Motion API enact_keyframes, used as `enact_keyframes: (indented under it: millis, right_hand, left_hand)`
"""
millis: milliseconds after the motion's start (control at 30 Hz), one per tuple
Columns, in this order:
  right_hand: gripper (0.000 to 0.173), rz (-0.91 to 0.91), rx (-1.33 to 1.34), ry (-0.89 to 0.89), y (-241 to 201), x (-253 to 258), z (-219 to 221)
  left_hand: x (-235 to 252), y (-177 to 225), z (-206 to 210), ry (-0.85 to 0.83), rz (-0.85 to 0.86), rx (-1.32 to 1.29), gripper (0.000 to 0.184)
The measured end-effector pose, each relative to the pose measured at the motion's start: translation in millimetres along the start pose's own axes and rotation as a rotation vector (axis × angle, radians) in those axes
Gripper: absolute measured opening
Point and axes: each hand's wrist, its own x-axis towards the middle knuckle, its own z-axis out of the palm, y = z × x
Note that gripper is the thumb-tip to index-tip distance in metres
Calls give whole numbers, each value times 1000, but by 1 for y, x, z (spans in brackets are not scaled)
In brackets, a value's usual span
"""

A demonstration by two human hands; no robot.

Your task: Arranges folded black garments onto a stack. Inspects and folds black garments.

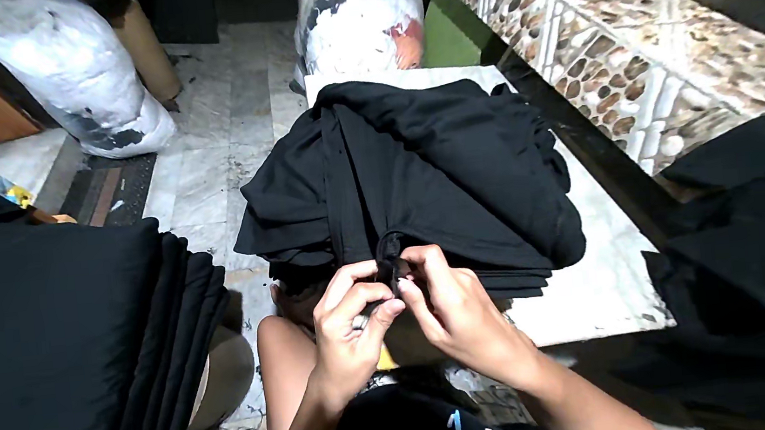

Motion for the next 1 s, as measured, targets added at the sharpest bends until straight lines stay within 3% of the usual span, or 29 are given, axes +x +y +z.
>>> enact_keyframes:
  millis: [200,367,500,633,700,800,1000]
  right_hand:
    - [24,9,-16,9,3,-5,3]
    - [28,34,-14,100,6,-2,-1]
    - [30,8,40,122,9,13,2]
    - [34,-38,-87,-21,20,7,-18]
    - [33,-83,-132,-112,26,-6,-29]
    - [26,-141,-165,-226,30,-15,-29]
    - [19,-176,-237,-134,30,-10,-16]
  left_hand:
    - [-2,-2,-1,-10,10,35,37]
    - [-4,-5,-6,54,-81,-5,64]
    - [2,-5,2,72,-330,259,34]
    - [-9,6,-7,12,-121,593,22]
    - [-15,7,-14,-1,-78,561,24]
    - [-16,2,-14,12,-103,310,23]
    - [-12,0,2,11,-42,228,22]
